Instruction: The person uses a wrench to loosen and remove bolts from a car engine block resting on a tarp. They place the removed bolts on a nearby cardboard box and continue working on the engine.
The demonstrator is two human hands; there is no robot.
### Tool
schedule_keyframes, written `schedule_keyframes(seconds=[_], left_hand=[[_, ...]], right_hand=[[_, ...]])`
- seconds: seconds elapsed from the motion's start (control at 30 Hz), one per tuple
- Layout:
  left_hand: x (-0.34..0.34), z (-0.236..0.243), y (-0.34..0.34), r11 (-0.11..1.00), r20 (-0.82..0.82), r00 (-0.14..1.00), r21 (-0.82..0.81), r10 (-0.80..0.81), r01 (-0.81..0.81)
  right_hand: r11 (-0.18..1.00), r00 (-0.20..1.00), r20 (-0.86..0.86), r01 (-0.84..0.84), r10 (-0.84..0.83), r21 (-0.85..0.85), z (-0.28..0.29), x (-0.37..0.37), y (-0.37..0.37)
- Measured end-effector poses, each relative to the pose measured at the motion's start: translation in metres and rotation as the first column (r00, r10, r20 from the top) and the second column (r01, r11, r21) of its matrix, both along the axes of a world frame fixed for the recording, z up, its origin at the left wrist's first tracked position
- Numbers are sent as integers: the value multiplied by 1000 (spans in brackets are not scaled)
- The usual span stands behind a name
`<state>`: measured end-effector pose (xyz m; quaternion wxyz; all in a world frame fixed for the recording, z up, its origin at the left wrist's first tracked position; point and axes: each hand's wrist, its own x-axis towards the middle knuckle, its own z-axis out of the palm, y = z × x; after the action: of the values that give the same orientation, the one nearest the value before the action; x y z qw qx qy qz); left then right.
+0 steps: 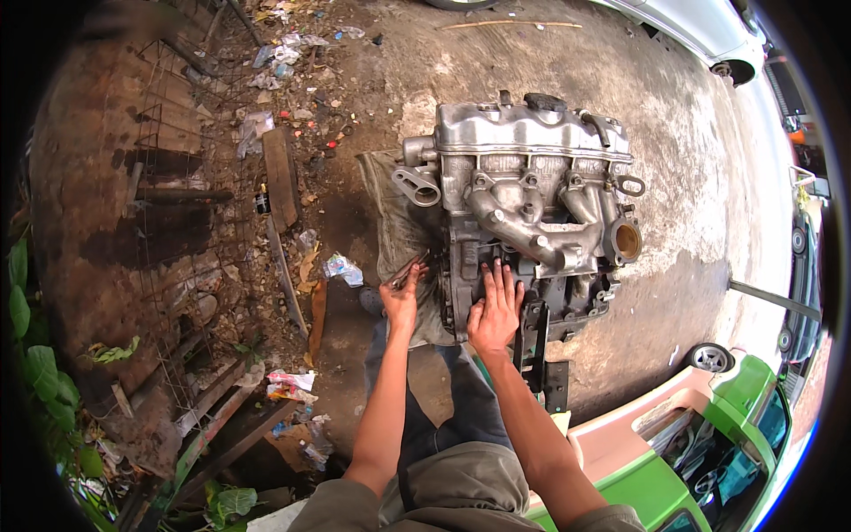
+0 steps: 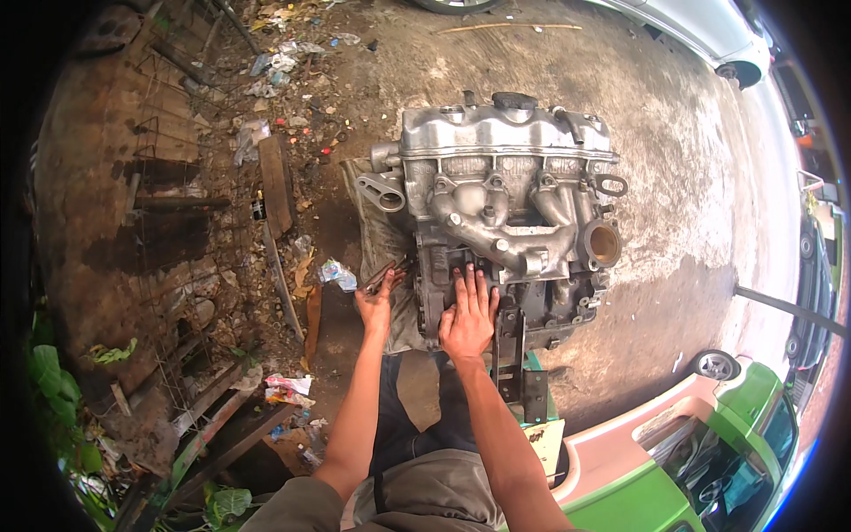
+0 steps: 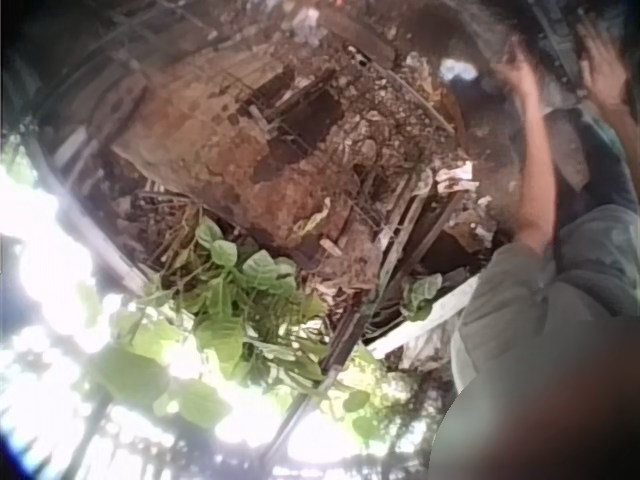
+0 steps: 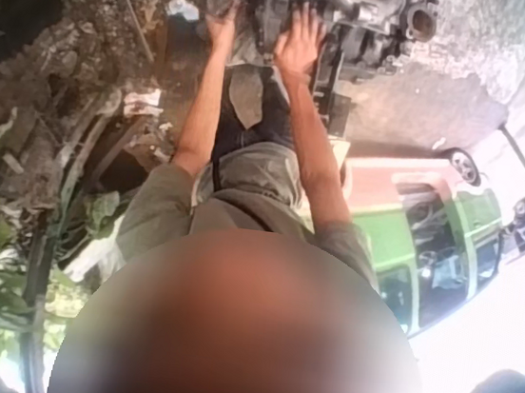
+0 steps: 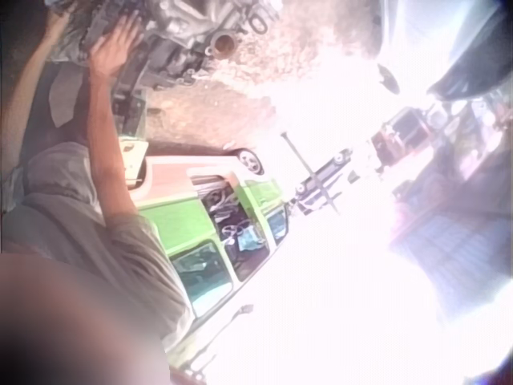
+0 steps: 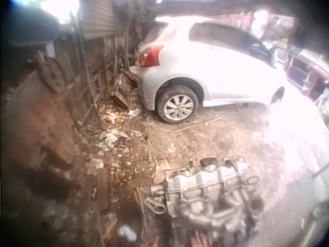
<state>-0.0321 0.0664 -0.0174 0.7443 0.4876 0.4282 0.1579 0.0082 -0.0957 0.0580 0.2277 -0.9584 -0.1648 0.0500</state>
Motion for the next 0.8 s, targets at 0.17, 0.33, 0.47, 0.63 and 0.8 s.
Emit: schedule_keyframes(seconds=[0.17, 0.33, 0.47, 0.63, 0.8], left_hand=[[-4, 4, -24, 990, -80, 997, 141, -20, 31], [-9, 18, -32, 954, -100, 993, 284, -68, 94], [-9, 25, -30, 934, -87, 991, 336, -102, 125], [-3, 28, -27, 863, -193, 970, 455, -149, 222], [-2, 28, -26, 873, -230, 965, 437, -125, 217]], right_hand=[[1000, 999, 35, -5, 4, 15, 0, 0, 1], [1000, 1000, 27, 2, -3, 17, 1, 0, 1], [1000, 1000, 17, 6, -7, 15, 1, 0, 1], [1000, 1000, 19, 5, -5, 7, -1, 0, 0], [1000, 1000, 24, -1, 0, 24, -3, 0, -1]])
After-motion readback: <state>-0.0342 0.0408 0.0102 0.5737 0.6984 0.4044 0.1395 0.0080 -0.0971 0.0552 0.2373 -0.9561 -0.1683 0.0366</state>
